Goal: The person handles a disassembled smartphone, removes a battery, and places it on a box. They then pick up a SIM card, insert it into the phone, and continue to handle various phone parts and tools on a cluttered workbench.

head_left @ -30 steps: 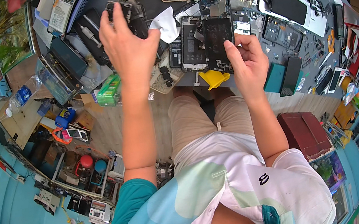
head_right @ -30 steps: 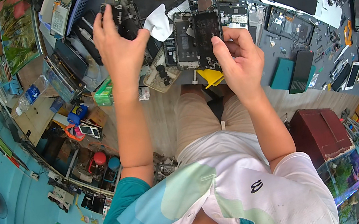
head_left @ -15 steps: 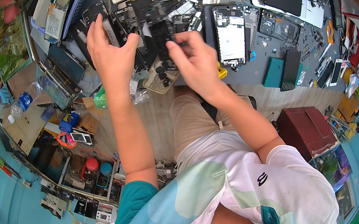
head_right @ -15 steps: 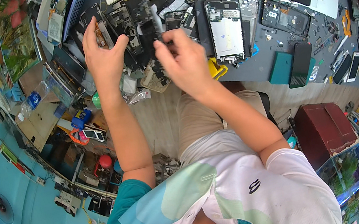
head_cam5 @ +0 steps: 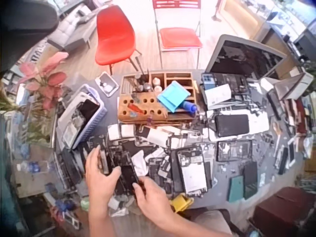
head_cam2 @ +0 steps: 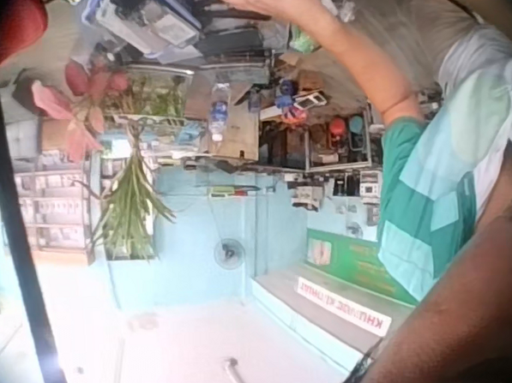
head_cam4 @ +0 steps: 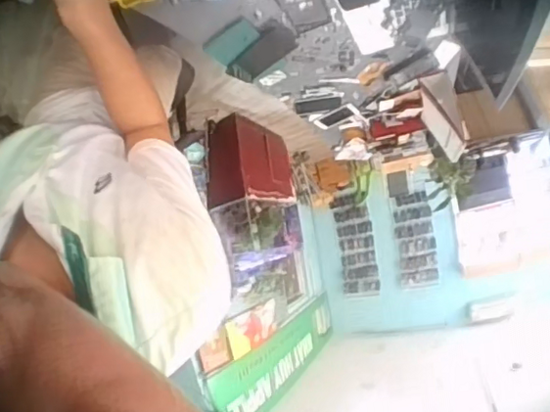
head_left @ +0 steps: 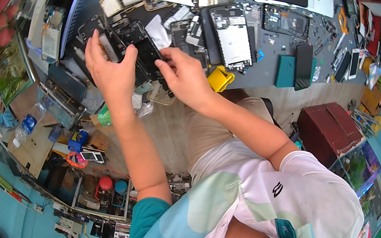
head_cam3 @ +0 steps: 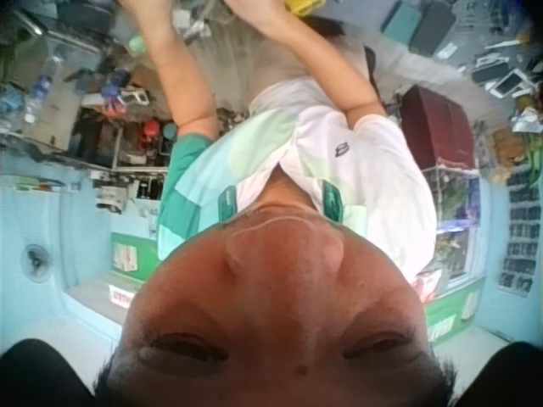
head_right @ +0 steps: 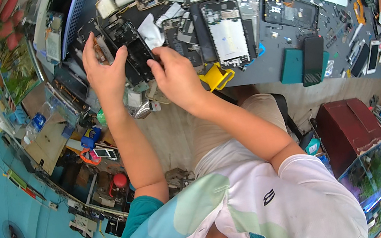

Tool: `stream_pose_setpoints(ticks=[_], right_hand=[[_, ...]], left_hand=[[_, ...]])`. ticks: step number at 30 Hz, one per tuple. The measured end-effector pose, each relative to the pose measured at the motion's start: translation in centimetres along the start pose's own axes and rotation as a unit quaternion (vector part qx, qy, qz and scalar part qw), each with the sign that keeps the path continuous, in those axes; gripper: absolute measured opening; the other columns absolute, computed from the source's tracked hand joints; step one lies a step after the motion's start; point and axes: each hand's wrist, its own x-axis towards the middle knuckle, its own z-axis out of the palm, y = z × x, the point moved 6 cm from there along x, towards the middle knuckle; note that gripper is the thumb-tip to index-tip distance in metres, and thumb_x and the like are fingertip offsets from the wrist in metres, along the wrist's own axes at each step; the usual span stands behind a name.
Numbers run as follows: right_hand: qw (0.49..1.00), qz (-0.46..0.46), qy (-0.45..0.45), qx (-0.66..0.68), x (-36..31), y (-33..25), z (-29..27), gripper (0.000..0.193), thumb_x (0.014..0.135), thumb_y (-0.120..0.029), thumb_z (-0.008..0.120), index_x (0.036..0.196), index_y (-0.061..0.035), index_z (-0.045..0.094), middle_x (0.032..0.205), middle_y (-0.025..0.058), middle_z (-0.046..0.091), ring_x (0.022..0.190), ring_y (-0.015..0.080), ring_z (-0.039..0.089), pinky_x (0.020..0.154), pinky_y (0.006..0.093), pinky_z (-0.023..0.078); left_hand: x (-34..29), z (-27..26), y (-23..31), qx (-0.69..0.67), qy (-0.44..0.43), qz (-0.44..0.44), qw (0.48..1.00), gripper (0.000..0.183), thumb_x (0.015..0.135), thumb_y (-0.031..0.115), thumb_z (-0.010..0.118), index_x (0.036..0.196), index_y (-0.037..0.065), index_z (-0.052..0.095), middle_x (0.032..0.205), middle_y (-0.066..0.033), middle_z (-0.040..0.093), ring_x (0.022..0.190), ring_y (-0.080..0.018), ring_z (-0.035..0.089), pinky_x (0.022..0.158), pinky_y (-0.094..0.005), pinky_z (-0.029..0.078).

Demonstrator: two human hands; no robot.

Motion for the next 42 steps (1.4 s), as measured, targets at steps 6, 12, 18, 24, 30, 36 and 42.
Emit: stream_pose_setpoints(ticks=[6, 12, 18, 24, 30, 36, 42], right_hand=[[0.980, -0.132, 0.049, -0.139, -0.6, -3.7, -7.7, 0.021, 0.091, -0.011, 0.074, 0.107, 0.0015, 0.070, 0.107, 0.0183, 0.069, 0.093, 0.0362, 0.070, 0.083, 0.0416, 0.057], [0.950, -0.045, 0.175, -0.256, -0.9, -1.0, -18.5, 0.047, 0.085, -0.018, 0.085, 0.123, -0.0002, 0.064, 0.121, 0.0182, 0.060, 0.107, 0.0342, 0.060, 0.092, 0.0421, 0.051], [0.972, 0.095, 0.141, -0.164, -1.3, 2.5, -18.9, 0.076, 0.078, -0.027, 0.090, 0.138, 0.0024, 0.054, 0.126, 0.0166, 0.057, 0.108, 0.0282, 0.059, 0.091, 0.0395, 0.051], [0.962, 0.074, 0.144, -0.222, -0.9, 3.5, -18.8, 0.089, 0.075, -0.027, 0.093, 0.144, 0.0073, 0.048, 0.125, 0.0188, 0.055, 0.108, 0.0300, 0.058, 0.094, 0.0392, 0.051], [0.979, 0.135, 0.122, -0.089, -0.3, 4.2, -19.2, 0.081, 0.075, -0.023, 0.092, 0.137, 0.0098, 0.050, 0.124, 0.0203, 0.055, 0.110, 0.0319, 0.060, 0.096, 0.0389, 0.050], [0.981, 0.145, 0.114, -0.058, -0.6, 4.9, -18.0, 0.074, 0.077, -0.020, 0.091, 0.134, 0.0078, 0.052, 0.122, 0.0211, 0.064, 0.109, 0.0294, 0.065, 0.095, 0.0371, 0.052], [0.970, 0.133, 0.129, 0.155, -0.6, 6.3, -17.5, 0.048, 0.098, -0.015, 0.072, 0.136, 0.0060, 0.053, 0.119, 0.0156, 0.071, 0.106, 0.0167, 0.067, 0.090, 0.0306, 0.054]], left_hand=[[-0.9, 1.5, 1.3, 0.098, -0.001, 0.039, 0.994, 0.093, 0.075, 0.037, 0.089, 0.150, 0.004, 0.047, 0.157, -0.0276, 0.037, 0.146, -0.0455, 0.034, 0.120, -0.0516, 0.031], [-2.7, 2.1, 4.6, 0.090, 0.045, 0.102, 0.990, 0.064, 0.081, 0.028, 0.085, 0.134, 0.003, 0.059, 0.137, -0.0222, 0.052, 0.132, -0.0406, 0.047, 0.112, -0.0485, 0.038], [-8.2, 8.7, 7.5, -0.199, -0.155, -0.062, 0.966, 0.043, 0.086, 0.013, 0.084, 0.123, -0.001, 0.065, 0.108, -0.0092, 0.067, 0.094, -0.0148, 0.065, 0.079, -0.0290, 0.055], [-9.8, 10.6, 9.6, -0.300, -0.186, -0.130, 0.926, 0.067, 0.086, 0.010, 0.082, 0.143, -0.003, 0.048, 0.114, -0.0158, 0.064, 0.095, -0.0205, 0.067, 0.086, -0.0332, 0.059], [-10.1, 11.2, 9.7, -0.341, -0.166, -0.146, 0.914, 0.074, 0.086, 0.004, 0.081, 0.148, -0.001, 0.042, 0.120, -0.0160, 0.057, 0.101, -0.0205, 0.063, 0.086, -0.0324, 0.059], [-10.9, 10.9, 9.1, -0.424, -0.039, -0.200, 0.882, 0.063, 0.087, -0.002, 0.079, 0.141, -0.001, 0.045, 0.118, -0.0139, 0.057, 0.100, -0.0182, 0.063, 0.086, -0.0283, 0.058], [-10.5, 11.7, 8.1, -0.467, -0.132, -0.232, 0.843, 0.056, 0.088, -0.003, 0.078, 0.134, -0.009, 0.048, 0.114, -0.0159, 0.068, 0.098, -0.0168, 0.068, 0.087, -0.0275, 0.057]])
